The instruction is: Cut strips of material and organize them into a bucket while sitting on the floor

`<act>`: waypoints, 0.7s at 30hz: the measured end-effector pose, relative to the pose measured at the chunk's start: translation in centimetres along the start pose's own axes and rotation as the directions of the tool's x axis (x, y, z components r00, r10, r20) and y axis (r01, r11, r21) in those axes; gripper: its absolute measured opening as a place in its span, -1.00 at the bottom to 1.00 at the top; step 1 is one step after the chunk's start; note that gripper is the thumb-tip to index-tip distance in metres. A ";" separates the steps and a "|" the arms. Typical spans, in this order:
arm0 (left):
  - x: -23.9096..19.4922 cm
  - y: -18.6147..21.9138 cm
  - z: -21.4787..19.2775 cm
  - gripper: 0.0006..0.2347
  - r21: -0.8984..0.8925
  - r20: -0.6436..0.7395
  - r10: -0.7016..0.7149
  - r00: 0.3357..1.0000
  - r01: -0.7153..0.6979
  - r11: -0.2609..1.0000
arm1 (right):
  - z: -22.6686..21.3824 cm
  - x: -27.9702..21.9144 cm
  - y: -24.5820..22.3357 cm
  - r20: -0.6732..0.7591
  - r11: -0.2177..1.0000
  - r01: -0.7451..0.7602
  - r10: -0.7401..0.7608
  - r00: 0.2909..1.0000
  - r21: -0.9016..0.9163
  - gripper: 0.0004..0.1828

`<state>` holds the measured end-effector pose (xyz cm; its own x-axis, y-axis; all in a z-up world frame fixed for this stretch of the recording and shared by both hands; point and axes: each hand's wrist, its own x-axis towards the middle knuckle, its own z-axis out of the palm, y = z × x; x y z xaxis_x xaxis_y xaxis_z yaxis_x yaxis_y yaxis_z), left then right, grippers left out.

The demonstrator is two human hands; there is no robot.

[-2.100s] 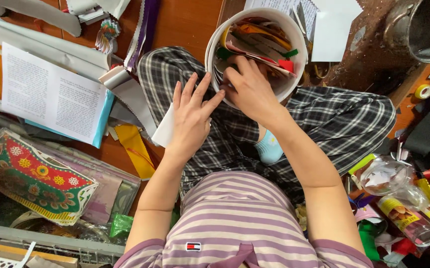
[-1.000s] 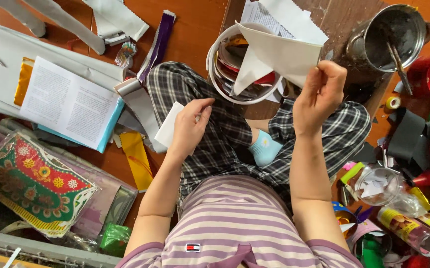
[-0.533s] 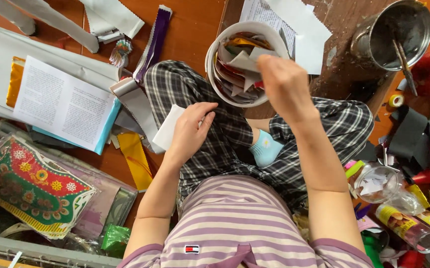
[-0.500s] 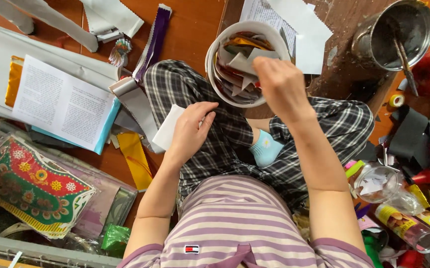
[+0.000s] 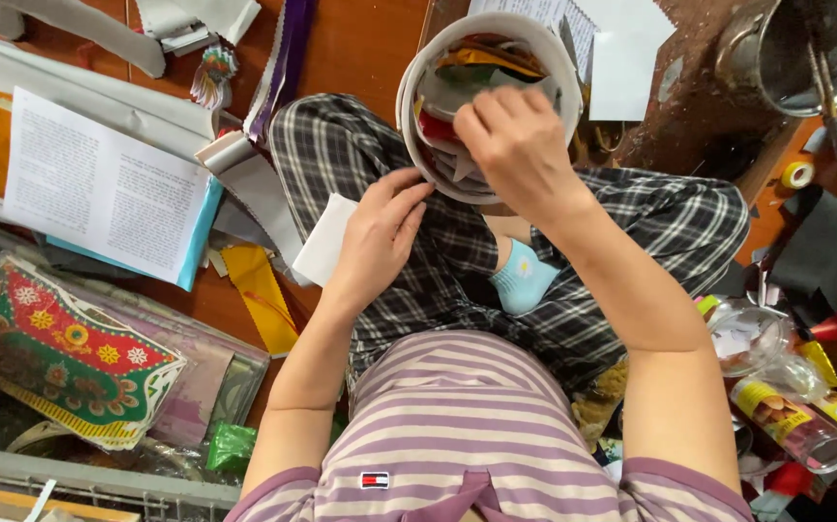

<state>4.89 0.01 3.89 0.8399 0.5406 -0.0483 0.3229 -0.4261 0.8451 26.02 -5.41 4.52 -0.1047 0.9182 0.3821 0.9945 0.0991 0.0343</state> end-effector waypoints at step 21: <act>5.6 -1.0 -0.6 -0.76 0.516 0.087 0.302 0.949 -0.303 0.801 | -0.2 -1.1 -0.2 0.031 0.940 -0.195 0.212 0.977 -0.280 -0.76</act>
<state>8.95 3.90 3.12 0.9329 0.3211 0.1631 0.2297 -0.8793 0.4173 25.93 -6.54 4.22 0.1085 0.9299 0.3514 0.9569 -0.1935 0.2166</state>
